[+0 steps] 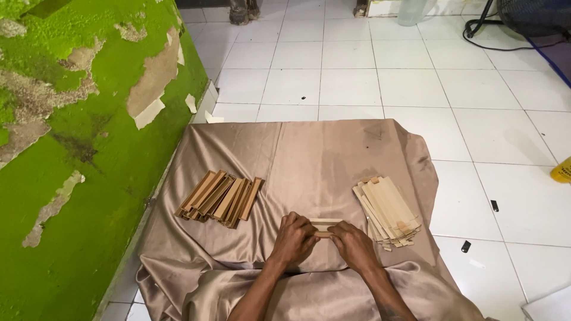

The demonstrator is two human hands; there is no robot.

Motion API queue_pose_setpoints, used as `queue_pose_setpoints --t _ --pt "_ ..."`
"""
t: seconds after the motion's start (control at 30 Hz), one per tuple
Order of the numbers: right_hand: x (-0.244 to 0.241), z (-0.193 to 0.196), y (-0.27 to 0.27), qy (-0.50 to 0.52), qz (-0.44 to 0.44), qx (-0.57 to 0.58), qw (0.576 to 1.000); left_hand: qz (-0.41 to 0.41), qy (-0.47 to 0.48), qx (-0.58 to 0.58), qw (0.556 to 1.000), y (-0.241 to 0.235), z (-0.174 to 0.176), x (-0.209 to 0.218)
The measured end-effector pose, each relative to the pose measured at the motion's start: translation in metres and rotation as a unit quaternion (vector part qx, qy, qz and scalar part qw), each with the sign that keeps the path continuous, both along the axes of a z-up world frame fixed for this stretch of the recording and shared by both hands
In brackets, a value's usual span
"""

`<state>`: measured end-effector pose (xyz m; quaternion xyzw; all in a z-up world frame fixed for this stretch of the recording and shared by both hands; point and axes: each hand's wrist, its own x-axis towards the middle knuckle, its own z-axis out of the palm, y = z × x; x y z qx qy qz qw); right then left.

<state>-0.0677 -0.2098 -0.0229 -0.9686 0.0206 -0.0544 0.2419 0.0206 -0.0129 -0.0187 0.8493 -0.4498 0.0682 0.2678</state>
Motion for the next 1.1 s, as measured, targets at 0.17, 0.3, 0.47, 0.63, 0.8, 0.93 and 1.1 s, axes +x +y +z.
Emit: queue_pose_setpoints --t 0.17,0.3,0.47,0.63,0.8,0.93,1.1 --pt "-0.001 0.01 -0.001 0.038 -0.005 0.008 0.999 -0.008 0.03 0.031 0.999 0.0 0.0 0.002" --pt "-0.003 0.016 -0.002 0.053 -0.014 0.029 0.998 0.002 0.05 -0.007 0.999 0.0 0.011 -0.005" --pt "0.0 0.005 -0.002 0.028 -0.014 0.015 0.999 0.003 0.006 -0.029 1.0 -0.002 0.001 -0.002" --pt "-0.004 0.032 0.002 0.002 -0.02 0.055 0.998 0.02 0.042 -0.023 0.999 -0.005 -0.001 0.002" --pt "-0.009 0.033 0.007 0.014 -0.006 0.037 0.999 0.007 0.034 -0.004 0.999 0.0 -0.013 0.005" --pt "-0.006 0.008 0.002 0.002 0.003 0.009 1.0 0.002 0.033 0.018 0.999 -0.001 -0.017 0.005" --pt "-0.006 0.014 0.002 0.009 0.008 -0.014 1.0 0.014 0.062 0.051 0.997 -0.002 -0.02 0.009"
